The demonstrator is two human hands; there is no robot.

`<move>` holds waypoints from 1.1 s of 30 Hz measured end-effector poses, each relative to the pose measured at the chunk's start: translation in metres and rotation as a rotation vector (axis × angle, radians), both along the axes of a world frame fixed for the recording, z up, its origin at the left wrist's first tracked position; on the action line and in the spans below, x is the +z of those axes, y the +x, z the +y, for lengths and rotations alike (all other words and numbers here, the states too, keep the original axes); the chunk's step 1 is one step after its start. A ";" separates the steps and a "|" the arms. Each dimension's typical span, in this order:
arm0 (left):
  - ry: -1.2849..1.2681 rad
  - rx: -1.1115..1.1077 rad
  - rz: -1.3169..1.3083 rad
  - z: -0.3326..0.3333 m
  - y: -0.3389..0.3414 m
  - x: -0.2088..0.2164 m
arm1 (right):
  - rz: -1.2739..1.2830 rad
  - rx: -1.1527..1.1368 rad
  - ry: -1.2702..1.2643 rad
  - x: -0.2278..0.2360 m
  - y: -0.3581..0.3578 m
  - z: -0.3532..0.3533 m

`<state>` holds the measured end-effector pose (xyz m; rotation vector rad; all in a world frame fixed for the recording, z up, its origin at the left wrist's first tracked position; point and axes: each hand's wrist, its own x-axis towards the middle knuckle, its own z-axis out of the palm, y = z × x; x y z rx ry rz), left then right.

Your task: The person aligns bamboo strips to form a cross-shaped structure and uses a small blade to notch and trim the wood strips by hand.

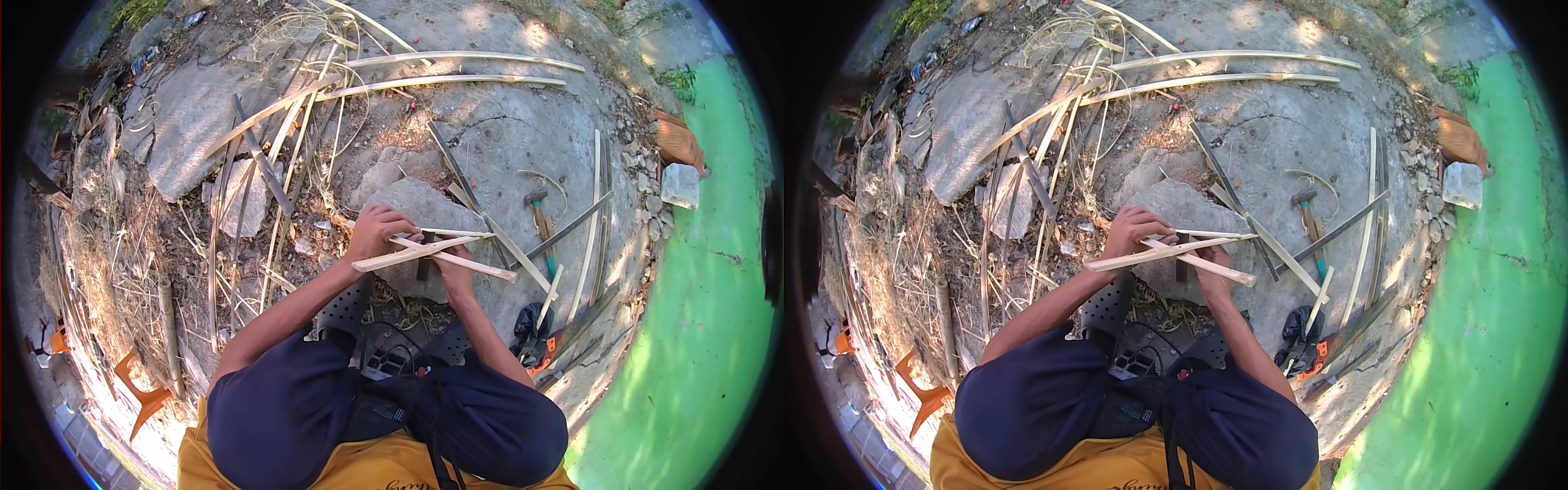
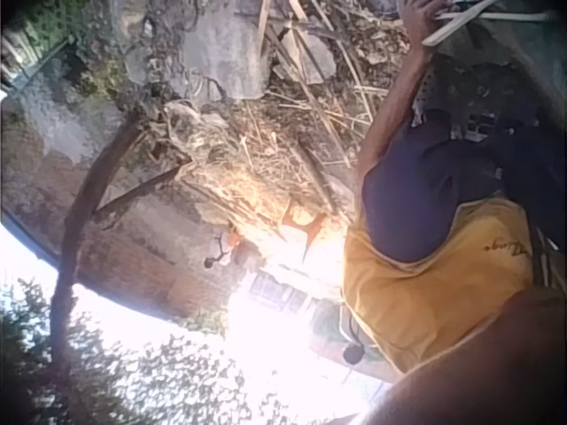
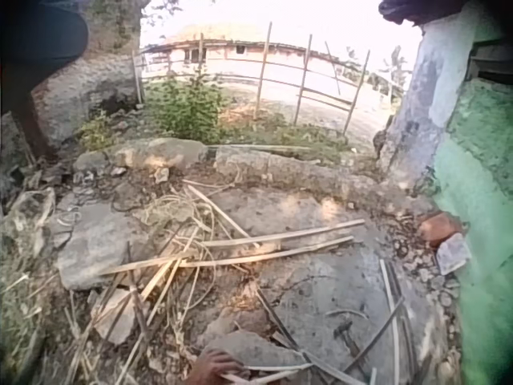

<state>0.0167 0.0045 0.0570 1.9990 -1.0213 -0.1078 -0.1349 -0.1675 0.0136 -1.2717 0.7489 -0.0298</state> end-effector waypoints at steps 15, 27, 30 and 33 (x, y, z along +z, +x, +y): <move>0.003 -0.034 -0.013 0.000 0.001 -0.007 | -0.067 0.127 -0.225 0.010 -0.001 0.001; 0.015 -0.049 -0.064 0.004 0.004 -0.010 | -0.025 0.182 -0.358 0.017 0.002 0.011; 0.018 -0.071 -0.058 0.004 0.003 -0.012 | -0.015 0.207 -0.408 0.016 0.001 0.010; 0.025 -0.083 -0.053 0.006 0.001 -0.013 | -0.001 0.259 -0.512 0.018 -0.001 0.009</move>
